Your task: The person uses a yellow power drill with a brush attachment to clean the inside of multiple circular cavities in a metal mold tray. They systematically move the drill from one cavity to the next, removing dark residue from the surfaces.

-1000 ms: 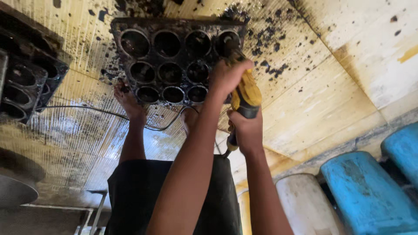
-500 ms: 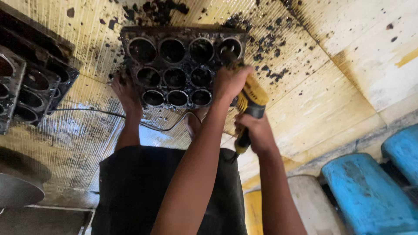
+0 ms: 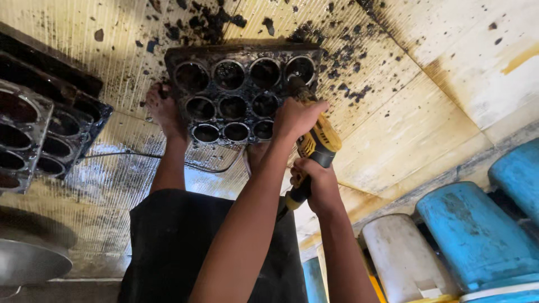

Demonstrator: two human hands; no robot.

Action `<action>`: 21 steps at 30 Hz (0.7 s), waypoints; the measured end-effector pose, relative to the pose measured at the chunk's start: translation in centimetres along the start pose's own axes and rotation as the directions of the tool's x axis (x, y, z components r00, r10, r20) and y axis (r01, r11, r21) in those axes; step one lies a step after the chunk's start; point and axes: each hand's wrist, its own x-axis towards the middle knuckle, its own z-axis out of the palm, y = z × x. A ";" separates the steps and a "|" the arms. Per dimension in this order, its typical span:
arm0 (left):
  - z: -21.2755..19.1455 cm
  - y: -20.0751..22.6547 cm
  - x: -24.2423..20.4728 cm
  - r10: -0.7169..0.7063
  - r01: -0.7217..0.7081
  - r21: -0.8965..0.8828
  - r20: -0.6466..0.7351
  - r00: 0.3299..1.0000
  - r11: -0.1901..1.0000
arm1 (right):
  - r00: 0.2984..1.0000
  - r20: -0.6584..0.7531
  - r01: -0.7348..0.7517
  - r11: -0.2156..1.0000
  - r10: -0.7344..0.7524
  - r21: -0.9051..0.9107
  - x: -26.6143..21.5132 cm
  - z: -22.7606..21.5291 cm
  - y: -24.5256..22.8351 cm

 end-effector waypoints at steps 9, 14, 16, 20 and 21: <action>-0.1 1.2 2.0 -0.102 0.098 0.087 0.042 0.994 0.991 | 0.989 -0.108 -0.093 0.993 0.101 0.077 1.7 1.2 -0.3; 2.2 0.8 3.4 -0.027 0.027 -0.009 0.039 0.999 1.000 | 0.983 -0.157 0.088 0.993 -0.100 -0.083 2.1 -0.3 -0.6; 2.3 0.2 3.3 -0.088 0.087 0.015 0.066 0.994 0.996 | 0.987 -0.157 0.036 0.998 -0.044 -0.059 2.3 -0.5 -0.8; 3.0 0.8 4.2 -0.060 0.065 -0.047 0.091 0.994 0.997 | 0.991 -0.134 0.006 0.985 -0.030 -0.173 2.5 -2.0 -3.1; 3.3 0.9 4.5 -0.027 0.034 -0.070 0.093 0.995 0.997 | 0.989 -0.116 0.064 0.974 -0.091 -0.218 2.7 -2.3 -3.5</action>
